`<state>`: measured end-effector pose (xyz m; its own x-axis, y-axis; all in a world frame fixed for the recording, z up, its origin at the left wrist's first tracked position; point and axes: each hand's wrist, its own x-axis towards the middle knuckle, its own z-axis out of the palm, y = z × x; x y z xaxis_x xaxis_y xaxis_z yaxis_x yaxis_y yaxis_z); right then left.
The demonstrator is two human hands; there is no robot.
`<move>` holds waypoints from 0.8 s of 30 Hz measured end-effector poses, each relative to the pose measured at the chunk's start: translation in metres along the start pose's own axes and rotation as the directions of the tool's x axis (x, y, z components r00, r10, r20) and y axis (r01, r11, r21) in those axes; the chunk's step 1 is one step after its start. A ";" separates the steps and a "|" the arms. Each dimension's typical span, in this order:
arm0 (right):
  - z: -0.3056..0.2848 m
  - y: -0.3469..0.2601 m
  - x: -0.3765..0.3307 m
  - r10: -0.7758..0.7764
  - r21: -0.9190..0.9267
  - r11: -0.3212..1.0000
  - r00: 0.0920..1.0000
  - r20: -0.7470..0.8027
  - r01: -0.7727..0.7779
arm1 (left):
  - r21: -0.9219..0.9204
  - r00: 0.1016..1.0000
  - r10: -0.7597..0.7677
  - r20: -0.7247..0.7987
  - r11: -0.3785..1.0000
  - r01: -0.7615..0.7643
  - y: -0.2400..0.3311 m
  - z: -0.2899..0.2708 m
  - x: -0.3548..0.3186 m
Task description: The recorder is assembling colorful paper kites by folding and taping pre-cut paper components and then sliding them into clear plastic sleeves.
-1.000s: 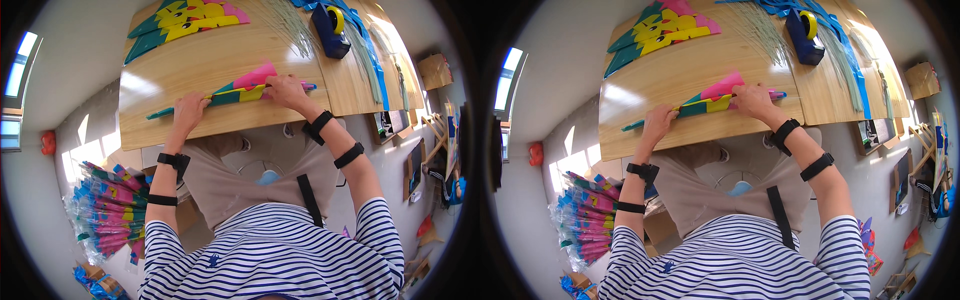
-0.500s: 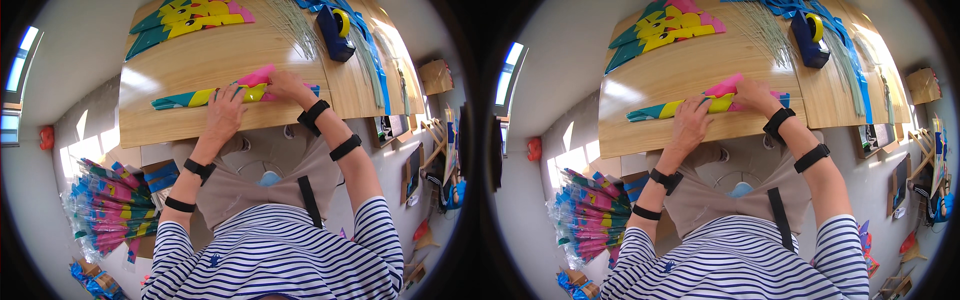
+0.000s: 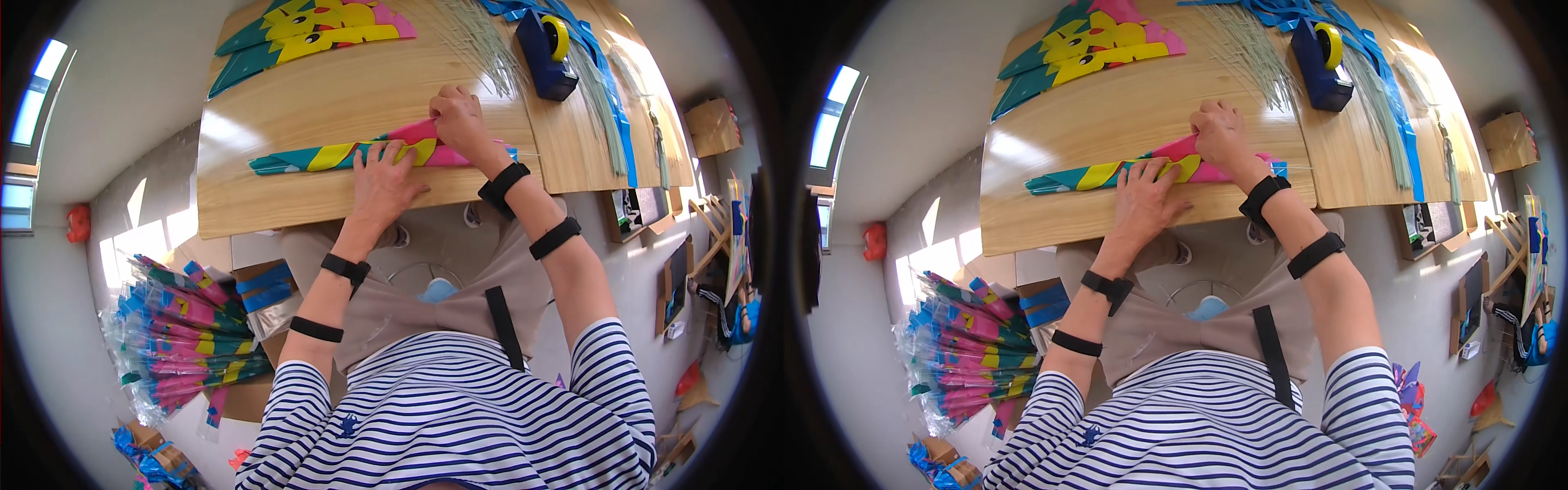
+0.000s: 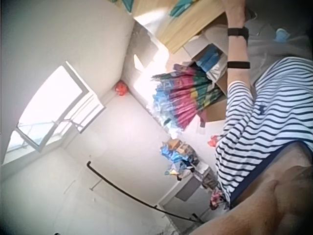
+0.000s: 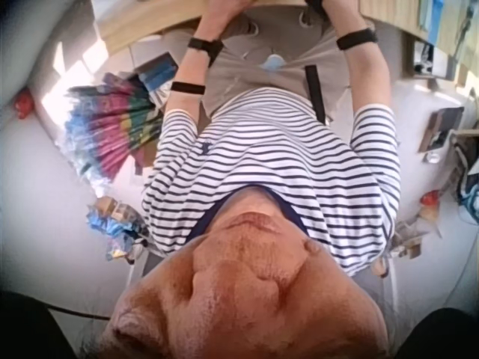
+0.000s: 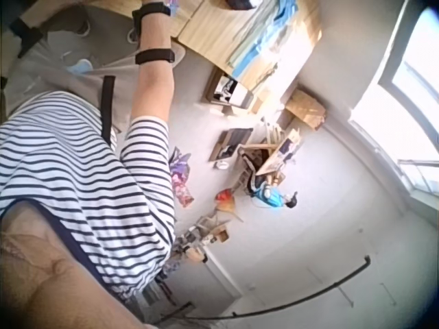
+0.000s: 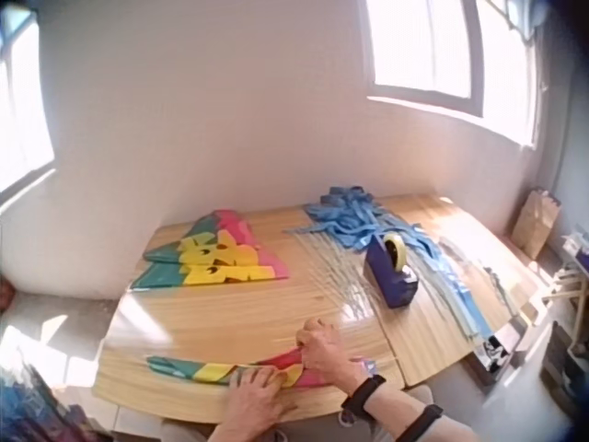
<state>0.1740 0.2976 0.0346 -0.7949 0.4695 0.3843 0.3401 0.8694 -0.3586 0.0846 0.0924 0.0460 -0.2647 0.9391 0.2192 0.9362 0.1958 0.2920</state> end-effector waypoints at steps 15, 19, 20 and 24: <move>-0.013 -0.028 -0.099 -0.322 -0.158 0.933 0.946 0.030 0.323 | -0.261 0.999 0.008 -0.043 0.965 -0.019 -0.011 0.014 -0.002; -0.016 -0.033 -0.109 -0.269 -0.190 0.939 0.956 0.121 0.288 | -0.113 0.998 0.059 0.011 0.992 -0.058 -0.003 0.013 -0.010; -0.017 -0.034 -0.111 -0.242 -0.186 0.946 0.960 0.143 0.266 | -0.110 0.998 0.057 0.008 0.992 -0.056 -0.001 0.012 -0.010; -0.014 -0.042 -0.127 -0.172 -0.175 0.969 0.984 0.038 0.176 | -0.065 0.999 0.045 0.004 0.997 -0.045 0.003 0.009 -0.011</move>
<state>0.2682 0.2037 0.0126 -0.8602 0.3065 0.4076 0.2772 0.9519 -0.1310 0.0924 0.0850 0.0365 -0.2211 0.9482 0.2282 0.9301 0.1346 0.3418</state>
